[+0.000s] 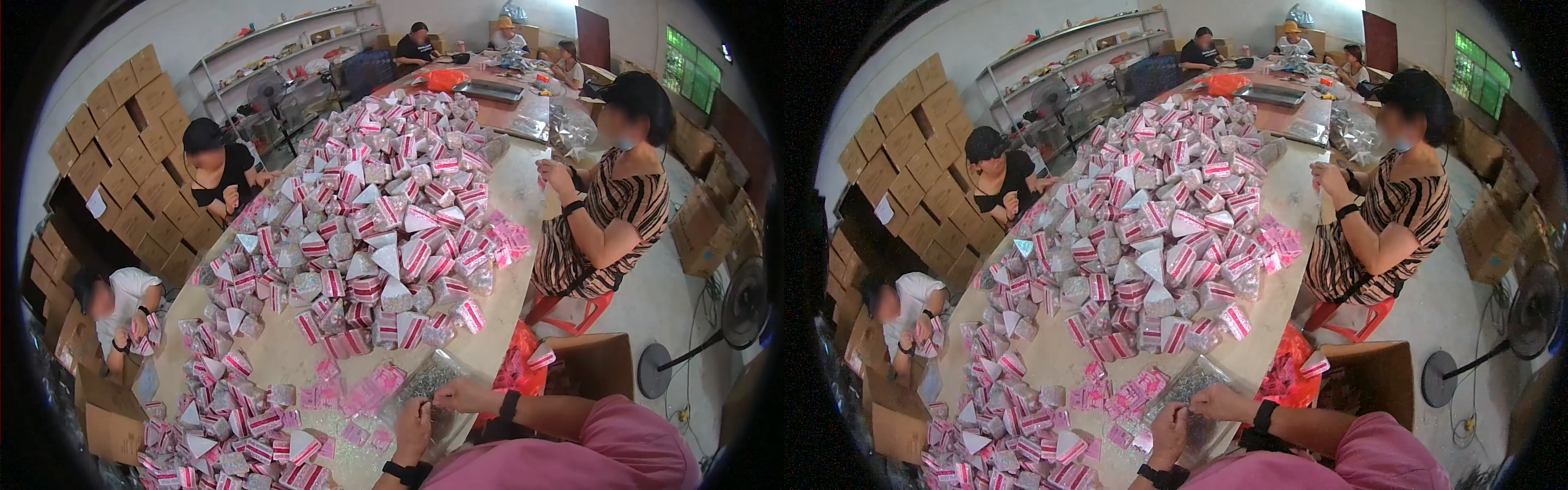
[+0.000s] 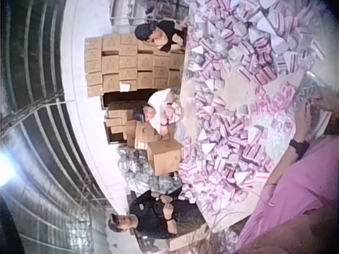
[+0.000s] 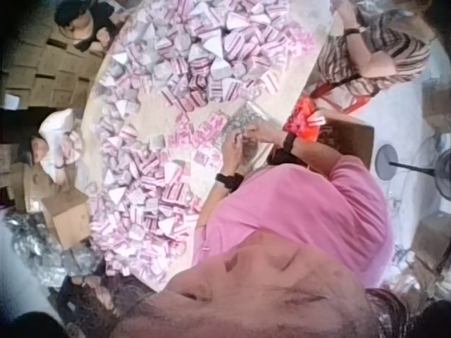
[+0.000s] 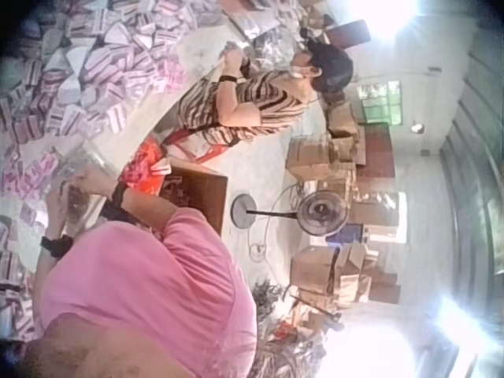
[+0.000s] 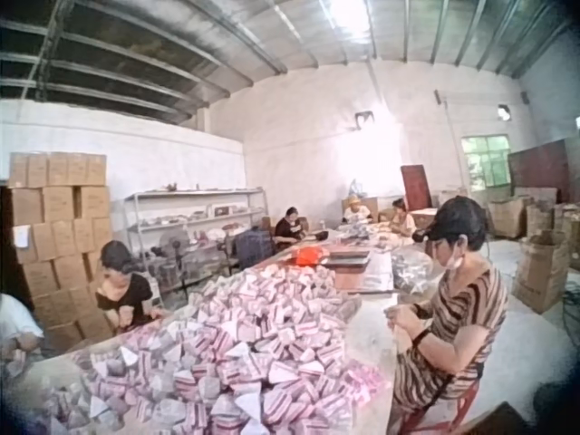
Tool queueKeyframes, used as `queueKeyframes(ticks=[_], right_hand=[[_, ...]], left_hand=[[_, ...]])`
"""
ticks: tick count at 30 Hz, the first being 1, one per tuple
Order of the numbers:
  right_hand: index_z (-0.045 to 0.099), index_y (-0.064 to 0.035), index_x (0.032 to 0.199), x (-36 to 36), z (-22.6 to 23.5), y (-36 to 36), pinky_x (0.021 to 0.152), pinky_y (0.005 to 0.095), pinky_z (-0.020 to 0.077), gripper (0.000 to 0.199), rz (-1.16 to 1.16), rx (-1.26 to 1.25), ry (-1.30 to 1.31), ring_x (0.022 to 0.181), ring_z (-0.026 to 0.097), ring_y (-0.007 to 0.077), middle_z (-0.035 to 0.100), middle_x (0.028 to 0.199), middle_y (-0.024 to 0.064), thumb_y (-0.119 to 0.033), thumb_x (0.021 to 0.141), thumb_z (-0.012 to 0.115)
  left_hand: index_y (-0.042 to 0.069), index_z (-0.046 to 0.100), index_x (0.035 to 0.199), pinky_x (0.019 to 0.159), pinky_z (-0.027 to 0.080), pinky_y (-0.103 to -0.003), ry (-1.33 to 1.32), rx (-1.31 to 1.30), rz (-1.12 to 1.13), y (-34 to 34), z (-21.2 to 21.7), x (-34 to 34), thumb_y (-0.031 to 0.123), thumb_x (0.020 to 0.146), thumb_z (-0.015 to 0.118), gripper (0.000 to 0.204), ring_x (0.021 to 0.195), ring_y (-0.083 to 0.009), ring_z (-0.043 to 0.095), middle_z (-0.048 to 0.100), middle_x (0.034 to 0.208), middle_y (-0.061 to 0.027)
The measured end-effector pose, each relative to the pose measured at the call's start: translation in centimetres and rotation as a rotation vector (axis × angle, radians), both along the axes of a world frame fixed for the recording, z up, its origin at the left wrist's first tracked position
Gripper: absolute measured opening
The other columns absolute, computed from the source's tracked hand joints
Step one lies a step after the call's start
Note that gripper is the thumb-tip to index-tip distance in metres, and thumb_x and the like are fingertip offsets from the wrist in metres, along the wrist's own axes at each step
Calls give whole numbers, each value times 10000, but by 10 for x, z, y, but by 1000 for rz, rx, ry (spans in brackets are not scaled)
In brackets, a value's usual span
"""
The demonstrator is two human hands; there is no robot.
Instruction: Packing small triangular gift boxes with contents and sealing them.
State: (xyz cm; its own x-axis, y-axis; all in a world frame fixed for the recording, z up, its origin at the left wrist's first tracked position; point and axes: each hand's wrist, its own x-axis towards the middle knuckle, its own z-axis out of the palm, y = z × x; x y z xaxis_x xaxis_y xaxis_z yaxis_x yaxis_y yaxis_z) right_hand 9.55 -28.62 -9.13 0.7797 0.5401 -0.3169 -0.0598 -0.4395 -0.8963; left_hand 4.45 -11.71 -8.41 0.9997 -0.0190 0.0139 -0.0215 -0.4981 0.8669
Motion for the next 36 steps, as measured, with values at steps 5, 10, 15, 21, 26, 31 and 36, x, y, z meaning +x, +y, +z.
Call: queueKeyframes(ticks=[5, 10, 15, 21, 26, 31, 36], right_hand=[[619, -31, 820, 0, 0, 5, 540, 282, 441, 224, 59, 19, -141, 578, 529, 92, 581, 641, 16, -228, 897, 547], [606, -20, 870, 1, 16, 20, 532, 232, 444, 141, -111, 215, 224, 600, 550, 71, 582, 687, -1, -155, 887, 568], [596, -16, 873, 0, 33, 34, 497, 230, 438, 164, -196, 319, 304, 552, 537, 81, 569, 641, 11, -177, 869, 565], [582, -26, 886, 1, 35, 46, 527, 226, 445, 120, -184, 321, 267, 606, 564, 83, 595, 711, 31, -139, 885, 543], [518, -23, 937, 12, 28, 29, 561, 260, 501, 64, -307, 425, 306, 631, 613, 150, 617, 775, 79, -75, 905, 499], [499, -34, 888, 16, 26, 12, 514, 238, 475, 36, -395, 394, 305, 546, 570, 131, 597, 707, 75, -51, 863, 519], [494, -36, 879, 11, 19, 6, 490, 246, 459, 79, -371, 396, 371, 546, 572, 139, 600, 713, 85, -73, 830, 542]], left_hand=[[28, 574, 896, 579, 451, -352, -34, 23, 41, 10, -11, -4, 154, 880, 569, 128, 625, -263, 575, 584, 711, -130], [18, 561, 831, 534, 413, -247, 291, -525, 197, 16, -2, -7, 109, 888, 563, 107, 591, -100, 522, 552, 664, -26], [17, 558, 811, 538, 404, -219, 296, -639, 201, 15, 9, -8, 102, 903, 540, 126, 585, -81, 509, 557, 674, -21], [20, 562, 808, 551, 408, -224, 253, -581, 216, 23, 17, -13, 113, 897, 551, 130, 605, -77, 507, 557, 682, -17], [14, 582, 824, 574, 410, -226, 289, -661, 279, 48, 10, -22, 117, 875, 573, 115, 636, -73, 506, 559, 706, -16], [3, 592, 830, 619, 432, -229, 250, -439, 357, 95, -25, -60, 103, 859, 584, 105, 668, -81, 522, 575, 742, -16], [4, 600, 869, 694, 467, -294, 373, -113, 530, 124, -22, -86, 92, 817, 578, 104, 757, -180, 588, 609, 810, -118]])
